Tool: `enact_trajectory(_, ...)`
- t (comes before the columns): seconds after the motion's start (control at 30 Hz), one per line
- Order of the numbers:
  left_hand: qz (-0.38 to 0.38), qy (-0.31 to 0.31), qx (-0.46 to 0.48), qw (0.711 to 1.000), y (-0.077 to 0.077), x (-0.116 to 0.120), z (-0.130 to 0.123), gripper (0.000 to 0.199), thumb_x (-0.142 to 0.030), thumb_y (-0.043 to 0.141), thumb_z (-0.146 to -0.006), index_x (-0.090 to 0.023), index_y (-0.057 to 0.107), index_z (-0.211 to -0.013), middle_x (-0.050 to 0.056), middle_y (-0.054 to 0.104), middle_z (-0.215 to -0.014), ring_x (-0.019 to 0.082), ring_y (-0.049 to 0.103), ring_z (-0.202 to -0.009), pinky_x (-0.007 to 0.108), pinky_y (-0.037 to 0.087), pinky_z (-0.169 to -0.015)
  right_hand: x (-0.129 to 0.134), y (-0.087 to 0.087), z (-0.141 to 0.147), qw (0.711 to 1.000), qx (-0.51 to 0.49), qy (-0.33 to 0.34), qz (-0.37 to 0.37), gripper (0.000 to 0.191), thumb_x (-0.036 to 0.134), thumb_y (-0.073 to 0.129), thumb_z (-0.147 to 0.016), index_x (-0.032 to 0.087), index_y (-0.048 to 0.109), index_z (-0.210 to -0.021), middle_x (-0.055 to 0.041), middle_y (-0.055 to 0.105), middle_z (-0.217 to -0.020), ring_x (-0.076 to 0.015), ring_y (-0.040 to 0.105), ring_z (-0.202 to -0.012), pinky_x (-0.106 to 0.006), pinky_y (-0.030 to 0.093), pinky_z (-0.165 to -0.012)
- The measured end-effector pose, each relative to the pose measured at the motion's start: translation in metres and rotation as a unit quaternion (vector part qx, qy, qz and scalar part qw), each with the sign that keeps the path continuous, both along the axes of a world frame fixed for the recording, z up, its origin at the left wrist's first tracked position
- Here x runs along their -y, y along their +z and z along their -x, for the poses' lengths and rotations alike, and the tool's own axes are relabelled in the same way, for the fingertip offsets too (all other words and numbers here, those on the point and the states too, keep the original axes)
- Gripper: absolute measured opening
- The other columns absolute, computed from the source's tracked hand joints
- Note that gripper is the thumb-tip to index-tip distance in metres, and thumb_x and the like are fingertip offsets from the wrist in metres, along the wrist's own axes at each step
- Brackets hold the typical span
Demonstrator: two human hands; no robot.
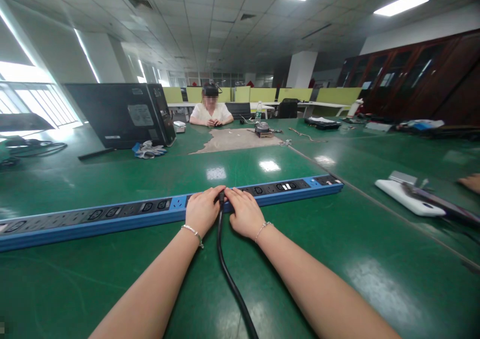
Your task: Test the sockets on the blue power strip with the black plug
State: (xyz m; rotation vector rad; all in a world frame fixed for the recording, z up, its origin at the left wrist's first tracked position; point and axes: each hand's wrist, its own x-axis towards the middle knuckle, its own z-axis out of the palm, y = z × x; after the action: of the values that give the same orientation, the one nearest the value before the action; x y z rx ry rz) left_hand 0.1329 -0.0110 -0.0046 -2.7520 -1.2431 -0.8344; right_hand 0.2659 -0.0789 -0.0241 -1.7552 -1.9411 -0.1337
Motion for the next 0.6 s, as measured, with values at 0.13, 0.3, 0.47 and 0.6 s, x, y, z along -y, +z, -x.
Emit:
enact_trajectory(0.13,-0.008,0.001,0.011,1.000,-0.0015,-0.0004,0.0001,0.031,-0.031,0.042,-0.087,-0.028,0.054,-0.116,0.002,0.068,-0.107,0.018,0.062,-0.096,0.033,0.042,-0.088,-0.0014,-0.0046,0.0014,1.000,0.008,-0.022,-0.019,0.067,0.008,0.041,-0.068,0.018,0.038,-0.135,-0.0025,0.042,-0.139,-0.0165,0.031,-0.129,-0.037,0.018,-0.108)
enact_trajectory(0.3,-0.022,-0.005,0.033,0.999,-0.0086,-0.0032,0.0004,0.030,-0.035,0.042,-0.087,-0.028,0.054,-0.114,0.002,0.069,-0.103,0.018,0.063,-0.094,0.035,0.042,-0.089,-0.0037,-0.0075,0.0052,0.999,0.012,-0.039,-0.028,0.063,0.009,0.040,-0.072,0.017,0.038,-0.134,-0.0041,0.044,-0.137,-0.0171,0.032,-0.129,-0.037,0.017,-0.108)
enact_trajectory(0.47,0.012,0.021,0.149,0.988,-0.0076,-0.0026,-0.0023,0.032,-0.041,0.042,-0.087,-0.026,0.055,-0.112,0.004,0.070,-0.097,0.018,0.065,-0.085,0.032,0.045,-0.085,-0.0040,-0.0065,0.0074,0.998,0.006,-0.051,-0.028,0.059,0.010,0.040,-0.073,0.013,0.040,-0.133,-0.0070,0.047,-0.135,-0.0170,0.034,-0.128,-0.036,0.016,-0.108)
enact_trajectory(0.6,0.045,0.037,0.263,0.963,-0.0018,-0.0017,-0.0046,0.035,-0.043,0.041,-0.087,-0.024,0.053,-0.114,0.004,0.067,-0.104,0.017,0.064,-0.088,0.029,0.048,-0.077,-0.0030,-0.0066,0.0069,0.999,0.024,-0.040,-0.027,0.057,0.012,0.041,-0.073,0.015,0.044,-0.130,-0.0047,0.043,-0.138,-0.0181,0.032,-0.129,-0.037,0.015,-0.109)
